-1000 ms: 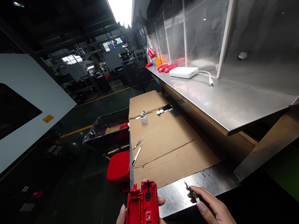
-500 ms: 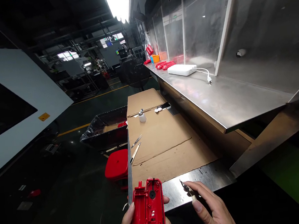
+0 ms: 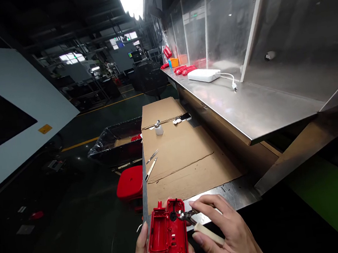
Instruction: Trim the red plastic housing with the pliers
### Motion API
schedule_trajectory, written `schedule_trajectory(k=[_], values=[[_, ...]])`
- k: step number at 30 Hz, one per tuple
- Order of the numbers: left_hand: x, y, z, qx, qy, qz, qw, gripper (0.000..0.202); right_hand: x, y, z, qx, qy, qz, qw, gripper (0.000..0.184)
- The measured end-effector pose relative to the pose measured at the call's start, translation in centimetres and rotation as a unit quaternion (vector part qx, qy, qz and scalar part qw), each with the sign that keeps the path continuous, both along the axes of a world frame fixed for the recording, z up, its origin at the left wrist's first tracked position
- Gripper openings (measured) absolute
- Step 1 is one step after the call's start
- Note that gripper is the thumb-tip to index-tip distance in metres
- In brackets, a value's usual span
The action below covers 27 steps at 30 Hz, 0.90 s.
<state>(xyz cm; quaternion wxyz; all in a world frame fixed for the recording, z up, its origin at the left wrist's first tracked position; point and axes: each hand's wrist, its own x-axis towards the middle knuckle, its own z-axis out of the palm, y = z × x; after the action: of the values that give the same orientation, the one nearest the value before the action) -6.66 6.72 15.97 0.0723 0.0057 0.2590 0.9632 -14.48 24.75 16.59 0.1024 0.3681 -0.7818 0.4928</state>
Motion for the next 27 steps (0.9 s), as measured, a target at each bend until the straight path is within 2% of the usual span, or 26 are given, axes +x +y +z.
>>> schedule_trajectory(k=[2, 6, 9, 12, 15, 18, 22, 24, 27], values=[[0.1, 0.4, 0.0, 0.019, -0.013, -0.008, 1.000, 0.072, -0.1, -0.4, 0.6, 0.025, 0.057, -0.005, 0.998, 0.039], [0.3, 0.8, 0.5, 0.058, -0.092, 0.071, 0.992, 0.051, -0.3, -0.9, 1.1, 0.056, 0.142, -0.007, 0.988, 0.041], [0.5, 0.6, 1.3, 0.010, -0.137, 0.055, 0.989, 0.063, -0.4, -1.1, 1.4, 0.058, 0.182, -0.005, 0.982, 0.042], [0.7, 0.4, 1.6, -0.023, -0.137, 0.058, 0.989, 0.069, -0.4, -1.3, 1.7, 0.052, 0.211, 0.002, 0.976, 0.042], [0.9, 0.4, 1.2, -0.005, -0.154, 0.049, 0.987, 0.070, -0.3, -1.4, 1.9, 0.057, 0.234, 0.004, 0.971, 0.042], [1.1, 0.7, 0.9, 0.012, -0.174, 0.068, 0.982, 0.054, -0.2, -1.5, 2.0, 0.064, 0.246, 0.000, 0.967, 0.042], [1.2, 1.1, 1.2, 0.045, -0.205, 0.122, 0.970, 0.046, -0.2, -1.7, 2.2, 0.056, 0.262, -0.004, 0.963, 0.031], [1.2, 1.1, 1.2, 0.065, -0.221, 0.123, 0.965, 0.042, -0.1, -1.7, 2.1, 0.053, 0.267, -0.002, 0.962, 0.029], [1.3, 0.9, 0.5, 0.082, -0.227, 0.129, 0.962, 0.037, 0.0, -1.6, 1.9, 0.057, 0.262, 0.004, 0.963, 0.029]])
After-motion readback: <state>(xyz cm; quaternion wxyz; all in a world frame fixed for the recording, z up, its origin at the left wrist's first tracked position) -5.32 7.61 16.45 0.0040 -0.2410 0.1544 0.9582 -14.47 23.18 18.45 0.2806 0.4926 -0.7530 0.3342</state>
